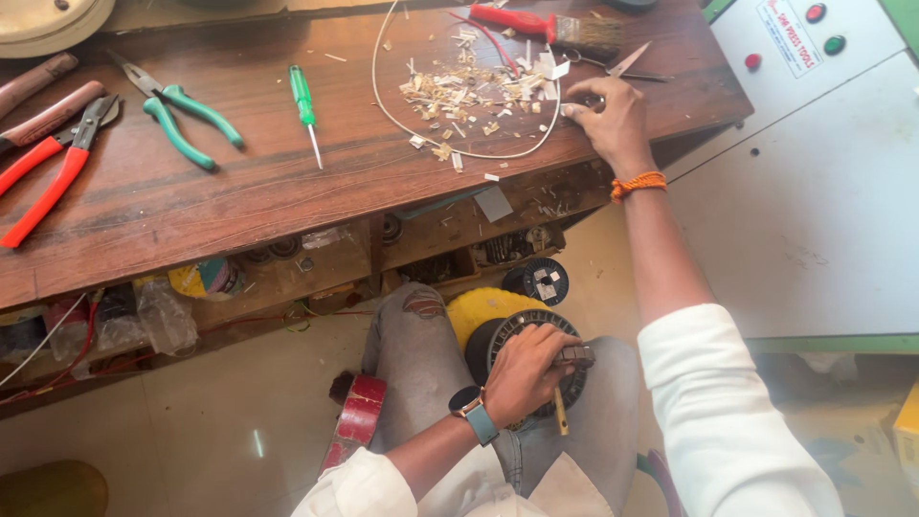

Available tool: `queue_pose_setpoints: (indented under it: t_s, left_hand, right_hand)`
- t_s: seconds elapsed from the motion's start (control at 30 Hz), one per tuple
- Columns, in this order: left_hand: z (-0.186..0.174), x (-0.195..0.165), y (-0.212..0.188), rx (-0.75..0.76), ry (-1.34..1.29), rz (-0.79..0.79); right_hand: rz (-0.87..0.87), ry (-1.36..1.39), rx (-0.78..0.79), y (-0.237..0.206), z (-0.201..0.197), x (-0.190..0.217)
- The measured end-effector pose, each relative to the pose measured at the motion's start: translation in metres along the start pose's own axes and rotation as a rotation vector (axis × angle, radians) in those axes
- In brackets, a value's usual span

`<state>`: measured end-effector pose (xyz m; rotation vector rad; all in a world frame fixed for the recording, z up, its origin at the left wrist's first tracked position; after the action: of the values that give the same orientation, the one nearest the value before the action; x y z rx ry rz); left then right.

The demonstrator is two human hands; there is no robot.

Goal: The person sits with a fan motor armature on their lap and fits small white insulating strips between the copper commutator segments by hand. They use a green-handled screwdriver to press and pry the strips into place and scissors to trim the strips, working around the armature.

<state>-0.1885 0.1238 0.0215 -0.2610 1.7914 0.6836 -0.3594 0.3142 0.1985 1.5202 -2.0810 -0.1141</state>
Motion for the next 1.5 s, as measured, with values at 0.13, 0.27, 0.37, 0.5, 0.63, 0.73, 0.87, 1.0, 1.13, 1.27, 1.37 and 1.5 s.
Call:
queue_pose_setpoints:
  t_s: [0.13,0.27,0.37,0.5,0.63,0.73,0.87,1.0,1.13,1.27,1.37,1.5]
  left_hand:
    - [-0.005,-0.009,0.002,-0.006,0.007,0.008]
    - [-0.008,-0.007,0.006,0.005,0.045,0.017]
    - [-0.001,0.015,0.007,0.057,0.007,-0.123]
    - [-0.002,0.029,0.008,0.005,-0.086,-0.082]
    - [-0.005,0.021,0.013,0.023,-0.08,-0.094]
    - [-0.009,0.013,0.016,0.055,-0.089,-0.118]
    - [-0.009,0.013,0.014,0.082,-0.082,-0.128]
    - [-0.008,0.014,0.012,0.078,-0.082,-0.125]
    - [-0.009,0.011,0.015,0.085,-0.068,-0.108]
    - [-0.01,0.008,0.015,0.085,-0.068,-0.112]
    - [-0.01,0.007,0.014,0.092,-0.069,-0.119]
    - [-0.009,0.007,0.013,0.105,-0.074,-0.141]
  right_hand:
    - [-0.171,0.03,-0.041,0.002,0.004,-0.001]
    - [-0.103,0.11,-0.075,-0.018,0.0,-0.019]
    - [-0.046,0.359,-0.052,-0.087,-0.006,-0.046]
    - [0.296,0.606,-0.104,-0.219,-0.004,-0.087]
    - [0.577,0.674,-0.132,-0.309,0.013,-0.096]
    - [0.474,0.556,-0.181,-0.332,0.018,-0.082]
    - [0.173,0.18,-0.18,-0.336,0.015,-0.064]
    - [0.123,0.138,-0.121,-0.33,0.012,-0.063]
    - [0.03,0.045,-0.063,-0.319,0.003,-0.053]
    - [0.016,0.095,-0.004,-0.312,-0.002,-0.048]
    - [0.074,0.152,0.043,-0.309,-0.005,-0.049]
    - [0.2,0.234,0.095,-0.307,-0.009,-0.048]
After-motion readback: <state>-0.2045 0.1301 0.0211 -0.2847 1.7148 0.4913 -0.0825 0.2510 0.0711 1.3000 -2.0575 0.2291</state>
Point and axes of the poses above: each hand's wrist, its own y-axis towards the middle knuckle, its own z-axis out of the palm, x = y × z, the point moved 5 cm from there along y, towards the middle knuckle, and after that the axes turned 9 degrees about -y, right-handed, at the moved point
